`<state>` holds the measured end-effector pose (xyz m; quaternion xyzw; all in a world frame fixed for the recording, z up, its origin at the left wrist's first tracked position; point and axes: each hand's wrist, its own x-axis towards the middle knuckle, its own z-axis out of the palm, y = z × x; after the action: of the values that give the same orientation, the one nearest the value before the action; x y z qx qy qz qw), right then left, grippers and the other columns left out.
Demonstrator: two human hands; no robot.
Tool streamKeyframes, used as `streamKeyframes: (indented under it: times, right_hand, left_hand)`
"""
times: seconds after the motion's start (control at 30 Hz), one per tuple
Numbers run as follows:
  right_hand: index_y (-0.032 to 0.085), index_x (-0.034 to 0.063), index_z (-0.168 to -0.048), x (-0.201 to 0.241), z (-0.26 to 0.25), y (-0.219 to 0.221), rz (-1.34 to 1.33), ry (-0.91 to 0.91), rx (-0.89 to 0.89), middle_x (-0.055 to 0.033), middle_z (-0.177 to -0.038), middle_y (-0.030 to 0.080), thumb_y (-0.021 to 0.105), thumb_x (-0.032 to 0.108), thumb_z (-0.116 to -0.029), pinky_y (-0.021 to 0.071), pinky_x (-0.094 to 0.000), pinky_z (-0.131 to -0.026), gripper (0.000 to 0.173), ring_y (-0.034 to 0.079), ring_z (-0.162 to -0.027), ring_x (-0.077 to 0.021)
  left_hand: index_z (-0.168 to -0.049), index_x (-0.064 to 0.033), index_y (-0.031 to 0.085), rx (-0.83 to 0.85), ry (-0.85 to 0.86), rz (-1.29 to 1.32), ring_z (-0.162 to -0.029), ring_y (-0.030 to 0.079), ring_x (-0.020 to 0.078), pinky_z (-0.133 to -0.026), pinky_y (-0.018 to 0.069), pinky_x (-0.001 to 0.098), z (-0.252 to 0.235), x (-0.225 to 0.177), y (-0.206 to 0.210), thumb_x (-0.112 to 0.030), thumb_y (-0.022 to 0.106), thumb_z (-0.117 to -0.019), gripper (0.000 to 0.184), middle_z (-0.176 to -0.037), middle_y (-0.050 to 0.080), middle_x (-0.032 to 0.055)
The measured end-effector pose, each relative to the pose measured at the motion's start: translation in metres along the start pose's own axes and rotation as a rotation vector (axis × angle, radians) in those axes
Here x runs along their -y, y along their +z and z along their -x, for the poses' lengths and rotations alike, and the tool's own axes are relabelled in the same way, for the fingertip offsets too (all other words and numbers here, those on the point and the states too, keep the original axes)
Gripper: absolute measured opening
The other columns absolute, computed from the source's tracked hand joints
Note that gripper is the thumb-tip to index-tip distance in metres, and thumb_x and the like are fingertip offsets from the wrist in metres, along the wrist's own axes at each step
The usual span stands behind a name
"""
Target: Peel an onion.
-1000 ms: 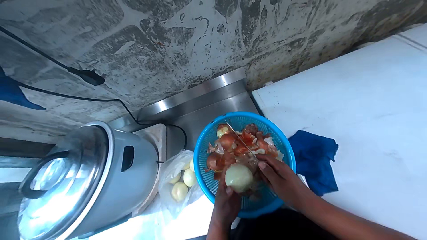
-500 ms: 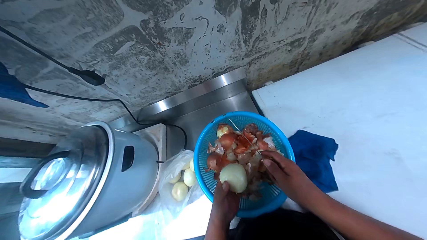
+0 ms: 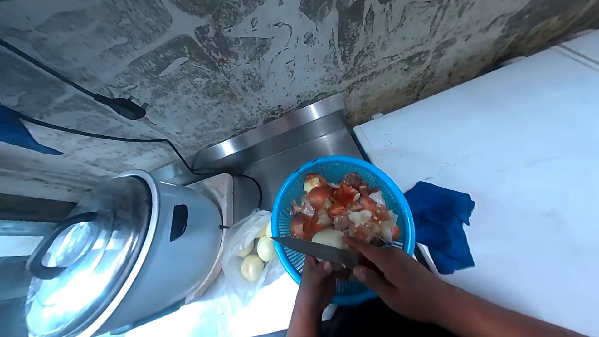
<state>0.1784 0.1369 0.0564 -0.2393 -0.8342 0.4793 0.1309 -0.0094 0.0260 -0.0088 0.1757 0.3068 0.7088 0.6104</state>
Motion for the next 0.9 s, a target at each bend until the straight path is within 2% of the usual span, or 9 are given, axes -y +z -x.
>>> streamKeyframes:
  times: [0.17, 0.27, 0.33, 0.4, 0.47, 0.57, 0.73, 0.8, 0.9]
  right_hand:
    - [0.056, 0.0201, -0.143, -0.005, -0.002, 0.000, -0.017, 0.002, -0.057, -0.0040, -0.088, 0.067, 0.039, 0.048, -0.1078, 0.0575, -0.0418, -0.067, 0.048, 0.065, -0.073, -0.0168]
    - [0.059, 0.0196, -0.140, -0.007, -0.004, -0.001, -0.219, 0.040, -0.051, -0.0025, -0.089, 0.066, 0.043, 0.044, -0.1080, 0.0559, -0.0338, -0.068, 0.043, 0.062, -0.073, -0.0109]
    - [0.059, 0.0180, -0.139, -0.004, -0.007, -0.006, -0.398, 0.119, -0.027, -0.0017, -0.087, 0.063, 0.044, 0.041, -0.1083, 0.0538, -0.0289, -0.064, 0.041, 0.059, -0.069, -0.0093]
    - [0.060, 0.0183, -0.138, -0.007, -0.012, -0.011, -0.518, 0.243, -0.055, -0.0025, -0.081, 0.060, 0.044, 0.040, -0.1079, 0.0517, -0.0301, -0.055, 0.040, 0.056, -0.060, -0.0122]
    - [0.061, 0.0200, -0.136, -0.017, -0.016, -0.019, -0.528, 0.333, -0.089, -0.0044, -0.083, 0.061, 0.044, 0.039, -0.1078, 0.0520, -0.0327, -0.053, 0.038, 0.057, -0.060, -0.0152]
    - [0.059, 0.0210, -0.135, -0.023, -0.016, -0.027, -0.473, 0.381, -0.093, -0.0028, -0.081, 0.060, 0.044, 0.039, -0.1077, 0.0515, -0.0306, -0.054, 0.037, 0.057, -0.060, -0.0137]
    - [0.044, 0.0180, -0.155, -0.010, -0.006, -0.023, -0.384, 0.248, 0.011, -0.0042, -0.087, 0.062, 0.043, 0.047, -0.1065, 0.0544, -0.0354, -0.063, 0.056, 0.058, -0.067, -0.0143]
    - [0.039, 0.0170, -0.158, -0.002, -0.003, -0.022, -0.286, 0.177, 0.068, -0.0058, -0.093, 0.066, 0.043, 0.048, -0.1064, 0.0562, -0.0386, -0.073, 0.060, 0.062, -0.076, -0.0147]
    - [0.037, 0.0135, -0.159, 0.001, -0.004, -0.019, -0.150, 0.074, 0.123, -0.0082, -0.093, 0.067, 0.042, 0.048, -0.1071, 0.0568, -0.0428, -0.075, 0.062, 0.064, -0.077, -0.0178]
  left_hand:
    - [-0.120, -0.0125, 0.064, 0.020, -0.016, -0.018, -0.077, 0.071, 0.0184, -0.064, 0.0593, 0.0337, -0.001, 0.001, -0.001, -0.041, 0.081, -0.0854, 0.048, -0.099, 0.073, 0.0117]
    - [-0.123, -0.0124, 0.061, 0.005, -0.035, -0.006, -0.079, 0.071, 0.0194, -0.064, 0.0593, 0.0340, 0.000, 0.000, -0.002, -0.043, 0.081, -0.0844, 0.053, -0.102, 0.072, 0.0127]
    - [-0.124, -0.0133, 0.062, -0.010, -0.042, 0.001, -0.081, 0.072, 0.0204, -0.066, 0.0599, 0.0347, 0.001, -0.001, -0.001, -0.044, 0.083, -0.0821, 0.056, -0.103, 0.073, 0.0129]
    - [-0.125, -0.0150, 0.061, 0.024, -0.032, 0.021, -0.083, 0.072, 0.0205, -0.068, 0.0600, 0.0346, 0.004, -0.002, -0.003, -0.045, 0.083, -0.0816, 0.057, -0.106, 0.073, 0.0126]
    - [-0.127, -0.0154, 0.062, 0.090, -0.022, 0.060, -0.083, 0.071, 0.0203, -0.067, 0.0588, 0.0334, 0.006, -0.002, -0.004, -0.045, 0.081, -0.0838, 0.055, -0.108, 0.072, 0.0131]
    - [-0.127, -0.0148, 0.062, 0.120, -0.012, 0.078, -0.083, 0.071, 0.0207, -0.067, 0.0582, 0.0334, 0.004, -0.002, -0.006, -0.042, 0.078, -0.0870, 0.051, -0.109, 0.072, 0.0139]
    - [-0.126, -0.0154, 0.062, 0.056, 0.019, 0.055, -0.084, 0.071, 0.0223, -0.068, 0.0593, 0.0368, 0.001, 0.000, -0.004, -0.040, 0.081, -0.0845, 0.052, -0.107, 0.072, 0.0136]
    - [-0.128, -0.0156, 0.060, 0.056, 0.017, 0.051, -0.086, 0.072, 0.0223, -0.069, 0.0604, 0.0369, 0.000, -0.002, -0.002, -0.037, 0.082, -0.0844, 0.053, -0.109, 0.072, 0.0131]
    - [-0.127, -0.0139, 0.063, 0.076, 0.003, 0.045, -0.091, 0.073, 0.0220, -0.074, 0.0614, 0.0380, -0.001, -0.003, -0.001, -0.036, 0.081, -0.0857, 0.050, -0.111, 0.073, 0.0124]
